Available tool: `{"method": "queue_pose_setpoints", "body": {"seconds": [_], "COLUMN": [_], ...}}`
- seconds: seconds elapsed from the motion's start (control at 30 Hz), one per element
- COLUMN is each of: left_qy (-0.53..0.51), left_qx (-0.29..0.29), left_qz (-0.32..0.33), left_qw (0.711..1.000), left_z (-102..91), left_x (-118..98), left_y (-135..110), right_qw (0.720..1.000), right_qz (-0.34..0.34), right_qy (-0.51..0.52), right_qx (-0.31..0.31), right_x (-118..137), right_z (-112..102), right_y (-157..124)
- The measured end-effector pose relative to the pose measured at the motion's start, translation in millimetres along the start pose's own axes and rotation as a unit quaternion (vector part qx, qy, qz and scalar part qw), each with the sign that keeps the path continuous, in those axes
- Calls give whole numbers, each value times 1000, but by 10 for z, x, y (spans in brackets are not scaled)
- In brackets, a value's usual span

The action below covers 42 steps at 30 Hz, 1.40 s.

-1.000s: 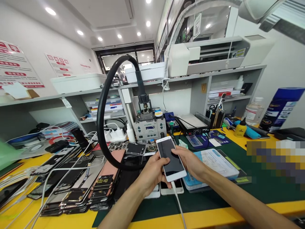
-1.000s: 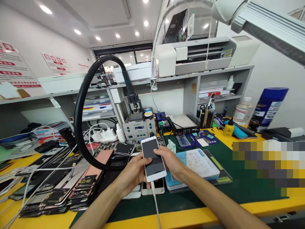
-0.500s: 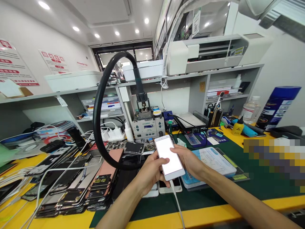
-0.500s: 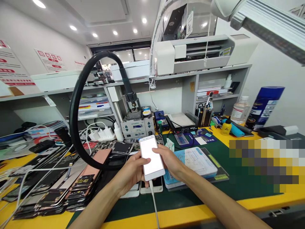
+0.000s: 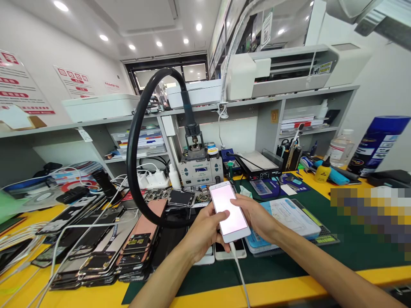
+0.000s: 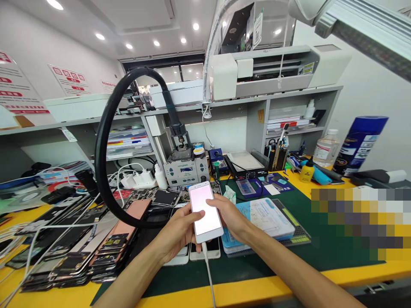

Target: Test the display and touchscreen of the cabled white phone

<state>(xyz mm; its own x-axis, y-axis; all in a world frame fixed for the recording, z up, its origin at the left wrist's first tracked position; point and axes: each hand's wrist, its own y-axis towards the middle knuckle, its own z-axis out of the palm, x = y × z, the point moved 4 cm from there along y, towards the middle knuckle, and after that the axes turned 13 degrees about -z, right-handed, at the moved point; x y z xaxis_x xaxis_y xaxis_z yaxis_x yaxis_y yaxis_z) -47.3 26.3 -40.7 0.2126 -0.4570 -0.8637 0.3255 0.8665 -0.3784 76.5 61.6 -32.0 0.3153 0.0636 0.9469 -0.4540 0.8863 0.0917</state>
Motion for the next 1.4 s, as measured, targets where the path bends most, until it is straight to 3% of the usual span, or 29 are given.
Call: {"method": "queue_pose_setpoints", "body": {"seconds": [0.73,0.97,1.4], "left_qy": [14,-36,19], "left_qx": [13,33,-3], "left_qz": [-2,-6,-4], "left_qw": [1000,999,1000], "left_z": [-17,-14,-1], "left_x": [4,-9,-2], "left_y": [-16,-2,-29], "right_qw": [1000,1000,1000], "right_qz": [3,-5,14], "right_qy": [5,0,16], "right_qx": [2,3,0], "right_x": [-24,-52,-28], "right_z": [-28,-50,-13], "right_y": [2,24,-12]}}
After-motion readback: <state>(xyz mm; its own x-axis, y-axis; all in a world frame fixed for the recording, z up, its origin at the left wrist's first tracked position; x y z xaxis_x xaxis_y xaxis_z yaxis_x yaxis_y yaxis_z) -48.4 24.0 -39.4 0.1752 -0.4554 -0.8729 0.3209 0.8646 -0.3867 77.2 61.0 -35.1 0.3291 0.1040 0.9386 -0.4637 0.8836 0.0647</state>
